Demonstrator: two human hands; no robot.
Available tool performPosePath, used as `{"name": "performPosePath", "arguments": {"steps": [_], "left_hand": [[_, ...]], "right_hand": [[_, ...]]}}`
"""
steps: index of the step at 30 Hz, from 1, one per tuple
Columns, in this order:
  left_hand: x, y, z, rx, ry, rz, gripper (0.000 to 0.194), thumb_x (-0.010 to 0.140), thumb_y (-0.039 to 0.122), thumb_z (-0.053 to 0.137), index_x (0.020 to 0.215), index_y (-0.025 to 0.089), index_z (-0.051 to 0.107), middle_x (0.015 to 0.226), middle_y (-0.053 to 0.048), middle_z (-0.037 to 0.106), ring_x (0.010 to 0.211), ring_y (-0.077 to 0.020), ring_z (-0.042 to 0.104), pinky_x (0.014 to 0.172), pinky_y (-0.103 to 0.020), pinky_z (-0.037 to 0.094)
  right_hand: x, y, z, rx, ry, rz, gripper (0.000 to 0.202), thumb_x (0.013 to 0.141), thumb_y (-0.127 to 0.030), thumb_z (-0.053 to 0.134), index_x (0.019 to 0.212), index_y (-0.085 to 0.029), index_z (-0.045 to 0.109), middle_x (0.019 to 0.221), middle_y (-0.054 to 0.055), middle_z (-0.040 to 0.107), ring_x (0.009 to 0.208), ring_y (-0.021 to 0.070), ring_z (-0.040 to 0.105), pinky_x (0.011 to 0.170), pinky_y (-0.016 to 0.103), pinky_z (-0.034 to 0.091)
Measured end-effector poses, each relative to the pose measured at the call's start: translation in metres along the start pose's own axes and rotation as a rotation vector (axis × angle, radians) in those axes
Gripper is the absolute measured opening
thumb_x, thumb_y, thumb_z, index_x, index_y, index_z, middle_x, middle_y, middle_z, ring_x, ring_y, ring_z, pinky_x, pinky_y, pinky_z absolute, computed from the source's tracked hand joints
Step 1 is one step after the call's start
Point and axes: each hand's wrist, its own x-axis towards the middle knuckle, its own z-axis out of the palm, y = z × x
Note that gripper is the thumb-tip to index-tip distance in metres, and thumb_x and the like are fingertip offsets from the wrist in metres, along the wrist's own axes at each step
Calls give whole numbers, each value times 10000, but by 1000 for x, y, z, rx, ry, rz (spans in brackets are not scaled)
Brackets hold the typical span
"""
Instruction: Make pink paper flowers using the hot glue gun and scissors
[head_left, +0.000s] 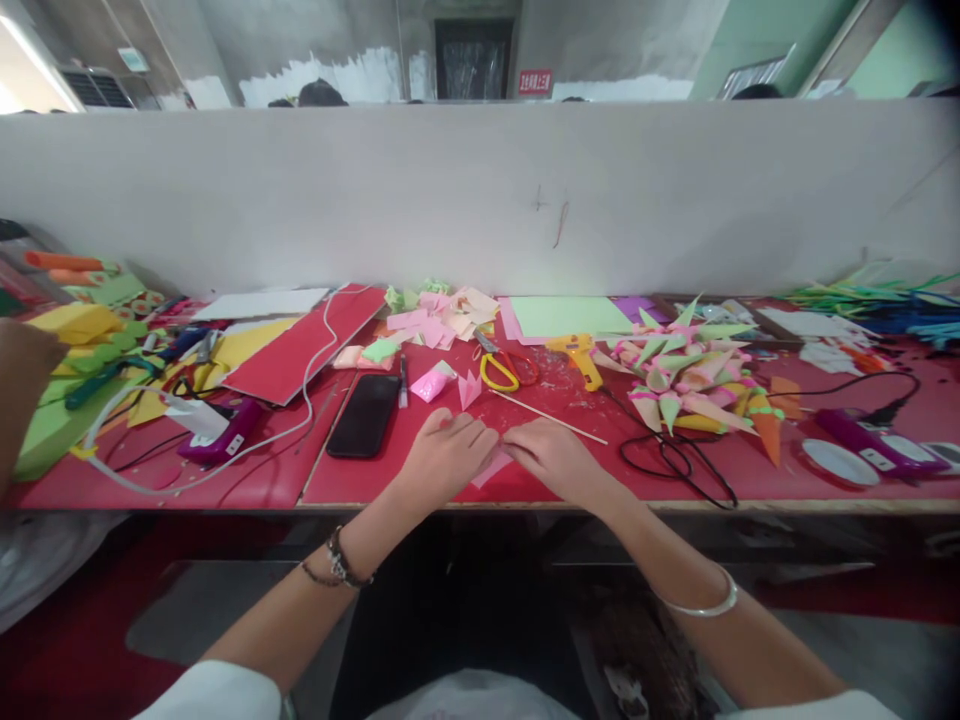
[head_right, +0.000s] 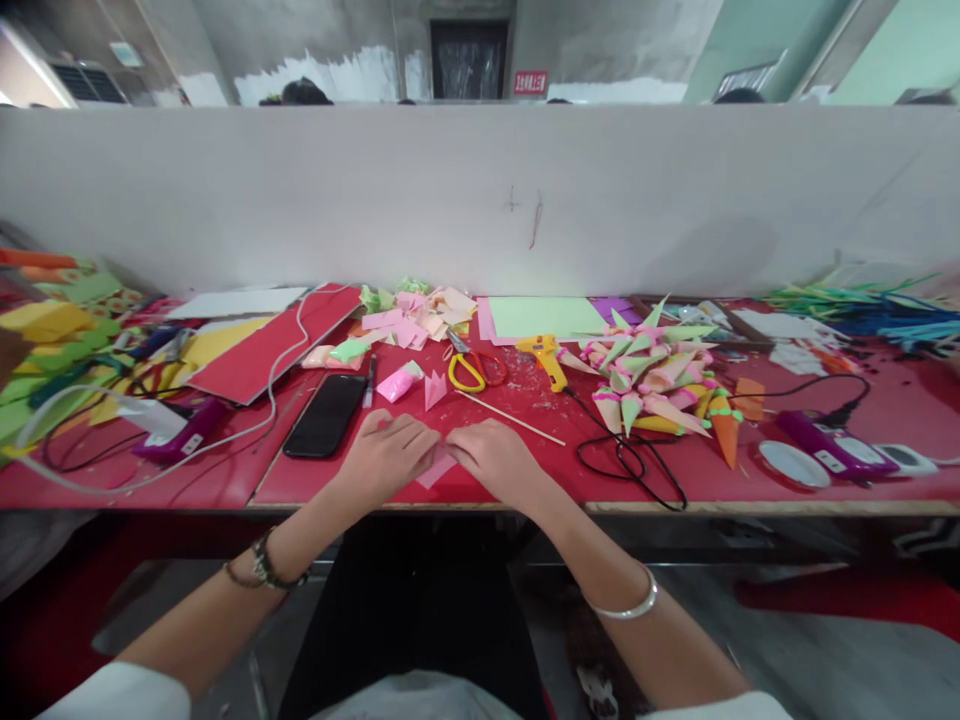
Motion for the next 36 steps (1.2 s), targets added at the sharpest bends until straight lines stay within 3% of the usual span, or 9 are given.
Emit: {"name": "performPosePath", "arguments": {"steps": [7, 11, 16, 19, 21, 25, 27, 33, 36], "left_hand": [[-2, -10, 3, 25, 70, 39, 220, 788, 158, 384, 598, 173, 494, 503, 34, 523, 515, -90, 455, 662, -270, 276], [-17, -28, 8, 23, 38, -68, 201, 750, 152, 415, 570, 172, 502, 484, 37, 536, 476, -85, 447, 574, -261, 262], [-28, -36, 22, -173, -78, -354, 160, 736, 180, 427, 638, 164, 553, 518, 22, 554, 484, -87, 451, 587, -244, 309], [-32, -36, 32, -439, -85, -658, 171, 750, 193, 399, 677, 156, 550, 541, 20, 526, 509, -86, 458, 537, -214, 319], [-34, -33, 39, -681, -70, -752, 186, 770, 214, 380, 698, 150, 538, 575, 20, 521, 534, -81, 463, 544, -203, 344], [-29, -13, 46, -1335, -191, -653, 251, 810, 284, 359, 972, 145, 493, 762, -16, 569, 519, -59, 467, 553, -207, 411], [-24, -2, 44, -1472, -229, -607, 273, 786, 305, 437, 995, 136, 484, 786, -30, 572, 544, -59, 473, 587, -215, 427], [-18, 7, 41, -1465, -190, -650, 250, 763, 304, 469, 909, 112, 538, 678, -17, 558, 528, -64, 440, 538, -204, 404], [-19, 4, 45, -1258, -154, -727, 207, 766, 258, 442, 851, 112, 563, 617, -8, 551, 535, -84, 449, 522, -211, 388]], "right_hand": [[-6, -4, -10, 272, 9, 92, 250, 853, -280, 400, 684, -168, 546, 636, -10, 573, 586, 100, 502, 566, 206, 336], [-15, 6, -13, 347, 51, 201, 271, 838, -301, 409, 634, -165, 525, 555, -25, 522, 539, 99, 493, 550, 210, 340], [-20, 18, -2, 514, 112, 350, 241, 816, -328, 415, 674, -173, 534, 530, -29, 508, 521, 109, 500, 529, 222, 368], [-21, 26, 4, 650, 189, 477, 247, 799, -380, 424, 692, -177, 515, 499, -40, 465, 476, 102, 467, 489, 221, 368], [-22, 30, 10, 758, 245, 547, 266, 778, -419, 445, 685, -177, 501, 491, -45, 445, 460, 97, 450, 469, 220, 367], [-19, 27, 28, 1013, 276, 604, 288, 742, -454, 488, 674, -174, 493, 502, -43, 449, 461, 85, 432, 461, 213, 367], [-17, 22, 37, 1105, 263, 613, 292, 733, -459, 501, 678, -173, 495, 506, -44, 446, 457, 79, 415, 451, 208, 355], [-15, 13, 44, 1152, 183, 564, 318, 772, -438, 456, 593, -176, 433, 515, -41, 430, 471, 78, 419, 473, 207, 368], [-15, 8, 41, 914, 213, 527, 267, 776, -429, 443, 805, -173, 512, 732, 21, 555, 671, 132, 539, 639, 272, 453]]}}
